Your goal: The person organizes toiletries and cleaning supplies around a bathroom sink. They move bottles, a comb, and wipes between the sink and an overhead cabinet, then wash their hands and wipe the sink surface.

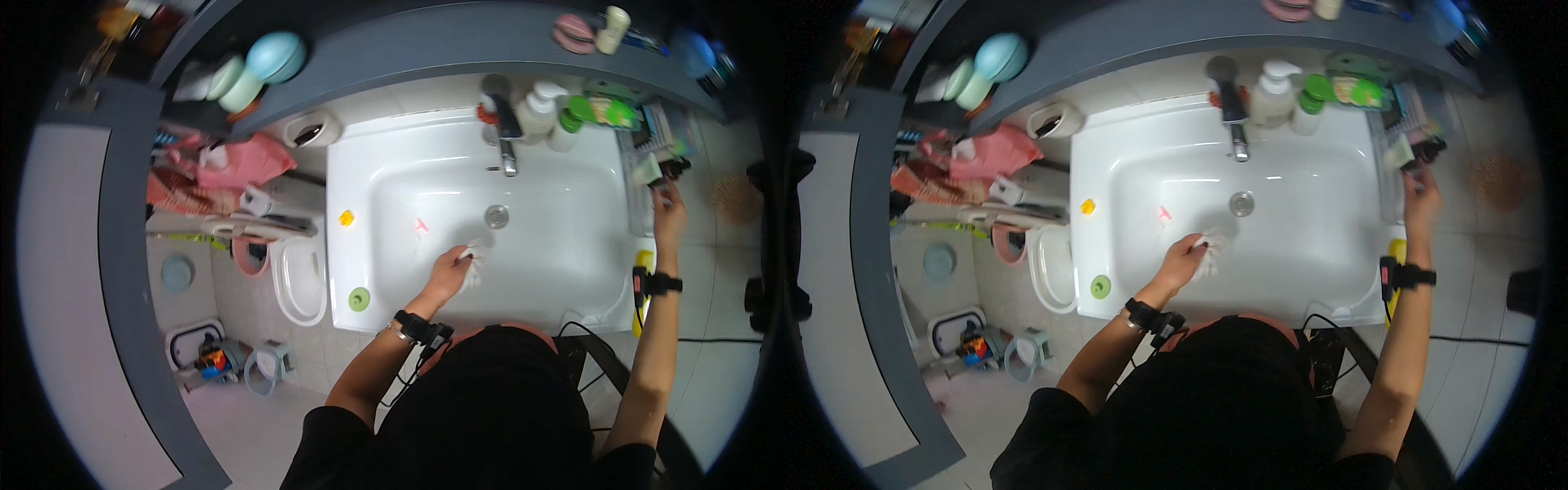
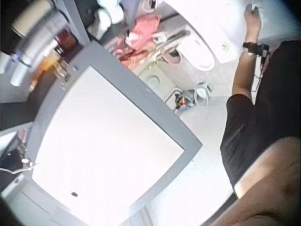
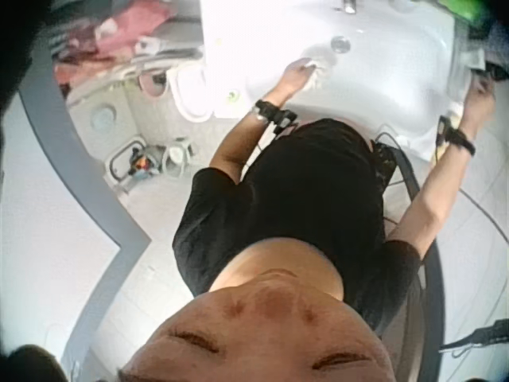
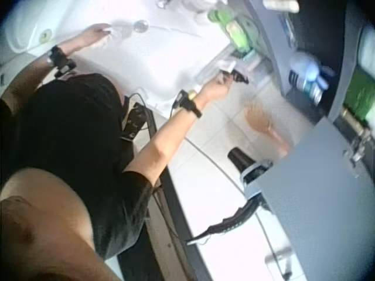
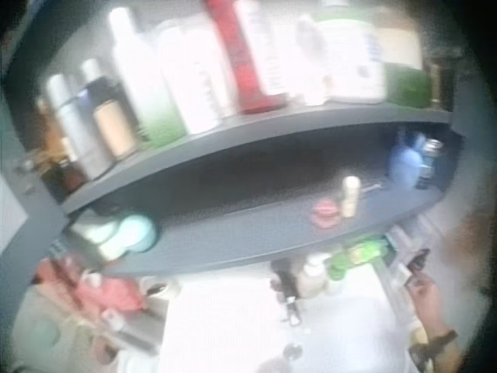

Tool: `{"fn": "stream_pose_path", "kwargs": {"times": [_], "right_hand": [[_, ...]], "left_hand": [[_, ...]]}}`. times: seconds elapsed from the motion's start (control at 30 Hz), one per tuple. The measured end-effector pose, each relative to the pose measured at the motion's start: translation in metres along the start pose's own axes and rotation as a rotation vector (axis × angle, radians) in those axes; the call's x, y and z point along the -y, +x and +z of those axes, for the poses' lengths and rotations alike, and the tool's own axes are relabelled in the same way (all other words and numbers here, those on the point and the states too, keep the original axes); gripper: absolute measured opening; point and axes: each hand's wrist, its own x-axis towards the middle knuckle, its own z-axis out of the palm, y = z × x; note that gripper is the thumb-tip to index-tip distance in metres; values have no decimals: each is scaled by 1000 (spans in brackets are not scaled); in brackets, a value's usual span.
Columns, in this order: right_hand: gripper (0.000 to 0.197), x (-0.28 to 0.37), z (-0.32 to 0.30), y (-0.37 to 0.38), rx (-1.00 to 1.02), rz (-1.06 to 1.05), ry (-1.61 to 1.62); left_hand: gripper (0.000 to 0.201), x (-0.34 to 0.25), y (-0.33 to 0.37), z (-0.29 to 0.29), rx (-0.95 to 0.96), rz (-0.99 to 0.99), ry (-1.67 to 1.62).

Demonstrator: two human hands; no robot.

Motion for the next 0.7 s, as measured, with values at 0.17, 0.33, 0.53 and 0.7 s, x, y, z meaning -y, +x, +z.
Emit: {"fn": "stream_pose_path", "kwargs": {"times": [0.17, 0.33, 0.53, 0.7], "right_hand": [[24, 74, 8, -59, 92, 44, 289], [47, 174, 68, -157, 1161, 248, 787], [27, 202, 93, -183, 1262, 179, 682], [27, 178, 88, -178, 1110, 324, 629]], "left_hand": [[21, -8, -9, -7, -43, -172, 37], [25, -31, -29, 5, 119, -42, -316], [36, -9, -68, -54, -362, 143, 438], [39, 50, -114, -131, -807, -67, 986]]}}
